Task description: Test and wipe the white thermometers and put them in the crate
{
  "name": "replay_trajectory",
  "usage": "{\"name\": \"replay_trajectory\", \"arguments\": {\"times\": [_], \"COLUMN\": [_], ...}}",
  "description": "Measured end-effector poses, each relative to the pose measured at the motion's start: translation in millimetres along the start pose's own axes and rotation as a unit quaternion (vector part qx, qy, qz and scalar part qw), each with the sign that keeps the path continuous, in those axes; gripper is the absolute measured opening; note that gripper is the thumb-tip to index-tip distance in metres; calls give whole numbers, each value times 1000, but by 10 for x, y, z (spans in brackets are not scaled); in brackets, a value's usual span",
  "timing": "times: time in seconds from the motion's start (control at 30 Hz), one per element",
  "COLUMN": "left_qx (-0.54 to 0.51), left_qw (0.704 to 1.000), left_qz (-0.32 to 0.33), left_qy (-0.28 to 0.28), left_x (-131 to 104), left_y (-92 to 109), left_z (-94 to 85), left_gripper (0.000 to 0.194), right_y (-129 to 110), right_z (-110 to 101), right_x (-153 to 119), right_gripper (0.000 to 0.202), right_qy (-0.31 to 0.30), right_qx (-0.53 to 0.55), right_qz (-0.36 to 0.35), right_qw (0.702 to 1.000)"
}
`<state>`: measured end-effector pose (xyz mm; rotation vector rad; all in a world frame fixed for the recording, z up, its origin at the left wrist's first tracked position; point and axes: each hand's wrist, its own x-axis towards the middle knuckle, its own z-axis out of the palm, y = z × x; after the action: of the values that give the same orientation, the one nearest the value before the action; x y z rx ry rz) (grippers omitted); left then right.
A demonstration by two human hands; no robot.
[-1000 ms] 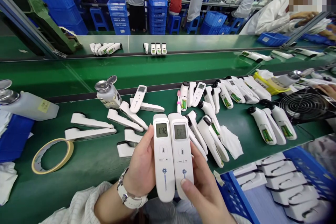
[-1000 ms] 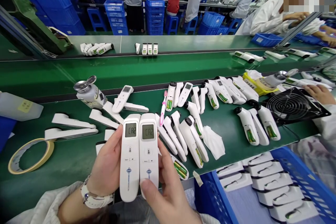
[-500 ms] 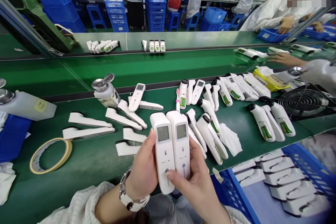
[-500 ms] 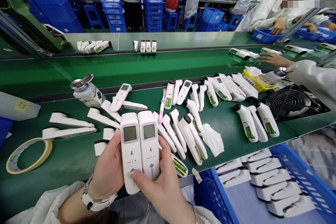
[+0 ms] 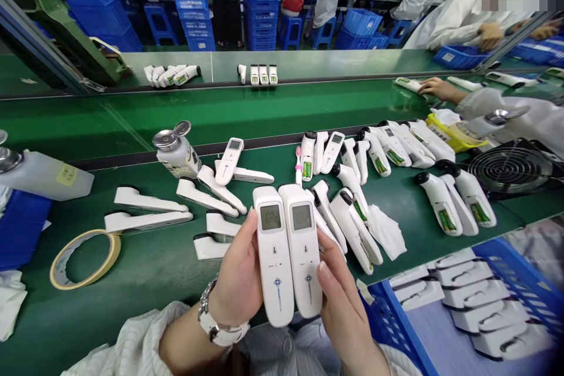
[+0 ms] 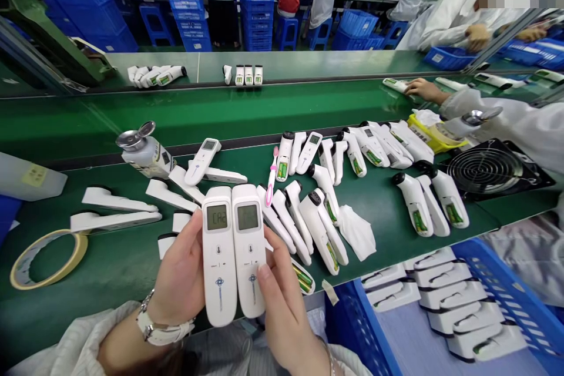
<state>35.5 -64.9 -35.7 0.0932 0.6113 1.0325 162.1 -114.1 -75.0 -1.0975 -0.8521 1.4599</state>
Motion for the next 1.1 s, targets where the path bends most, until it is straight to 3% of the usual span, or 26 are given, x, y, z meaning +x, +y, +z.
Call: {"name": "replay_trajectory", "arguments": {"times": [0.17,0.33,0.5,0.73,0.93,1.03,1.1], "left_qx": [24,17,-5,-12,2,8,17], "left_qw": [999,1000,1000,1000,1000,1000,1000], "left_qz": [45,20,-4,-28,-21,-19,-24], "left_qy": [5,6,-12,2,23,8,-3], "left_x": [-8,4,32,64,64,62,59], "left_y": [-60,-45,12,41,59,58,53], "left_z": [-1,-21,-28,-14,10,12,13], "left_gripper": [35,39,42,43,43,45,45], "right_y": [-35,-85,-30,-10,-10,-20,-32], "right_z": [54,81,-5,-73,13,47,48], "right_x": [54,17,-40,-16,-21,-41,-54], "right_gripper": [30,62,37,36,48,49,53], "right_qy": [19,-15,-24,-35,-3,22,5], "right_qx": [-23,-72,-47,-2,-115,-188,-222], "right_qz": [-5,-13,-27,-8,-57,-85,-88], "right_qw": [1000,997,998,999,992,978,971]}}
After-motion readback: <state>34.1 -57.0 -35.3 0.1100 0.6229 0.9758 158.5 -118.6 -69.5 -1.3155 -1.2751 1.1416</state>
